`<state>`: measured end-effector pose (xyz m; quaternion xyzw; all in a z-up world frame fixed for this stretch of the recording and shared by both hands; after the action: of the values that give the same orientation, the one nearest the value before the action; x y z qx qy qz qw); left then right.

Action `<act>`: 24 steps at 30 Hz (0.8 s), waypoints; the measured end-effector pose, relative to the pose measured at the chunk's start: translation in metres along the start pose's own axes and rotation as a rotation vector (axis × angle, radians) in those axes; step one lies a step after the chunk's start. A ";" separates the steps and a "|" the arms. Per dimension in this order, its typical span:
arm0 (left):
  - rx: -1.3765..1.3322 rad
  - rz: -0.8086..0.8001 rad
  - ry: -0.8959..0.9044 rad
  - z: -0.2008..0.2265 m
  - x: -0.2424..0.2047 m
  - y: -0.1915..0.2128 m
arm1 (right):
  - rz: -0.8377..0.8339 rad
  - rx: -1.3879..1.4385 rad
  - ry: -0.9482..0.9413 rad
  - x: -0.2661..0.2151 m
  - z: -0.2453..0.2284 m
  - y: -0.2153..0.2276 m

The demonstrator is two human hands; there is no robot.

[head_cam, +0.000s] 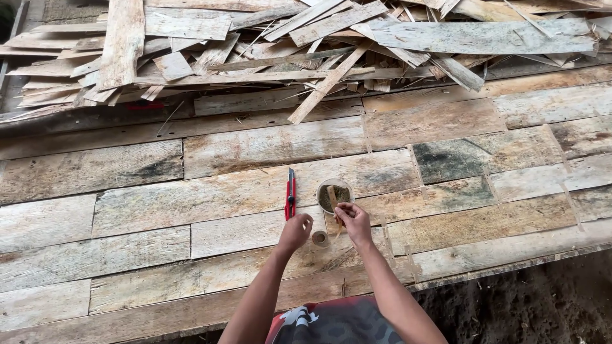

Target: The person repeatedly picks up thin wooden strips, applies a paste-like substance from a small container to the strips, and places them into gaps between larger wooden planks on a work surface. A utility knife and tape roll are visible on the table but are not used during the clip.

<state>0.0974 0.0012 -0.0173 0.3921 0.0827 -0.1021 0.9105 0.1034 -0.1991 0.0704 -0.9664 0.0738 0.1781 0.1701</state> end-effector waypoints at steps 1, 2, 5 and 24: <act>0.000 0.000 0.001 0.010 0.000 0.009 | -0.001 0.000 -0.001 0.001 0.000 0.000; -0.174 0.048 0.056 0.014 -0.002 0.021 | -0.017 -0.048 0.010 0.001 0.000 -0.002; -0.489 0.100 0.086 0.037 -0.007 0.042 | -0.060 -0.141 0.015 -0.001 -0.001 -0.009; -0.808 0.036 0.007 0.060 -0.012 0.049 | -0.242 -0.395 -0.009 -0.002 -0.001 -0.026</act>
<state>0.1022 -0.0081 0.0598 0.0042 0.1125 -0.0441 0.9927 0.1069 -0.1750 0.0800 -0.9820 -0.0796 0.1715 -0.0022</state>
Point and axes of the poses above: each hand's wrist, its own x-axis towards the middle knuckle, its own y-axis out of the back of the hand, z = x × y, the point moved 9 cm from there along x, towards the middle knuckle, and after that the axes turned 7 degrees about x, right-handed, at the moved point
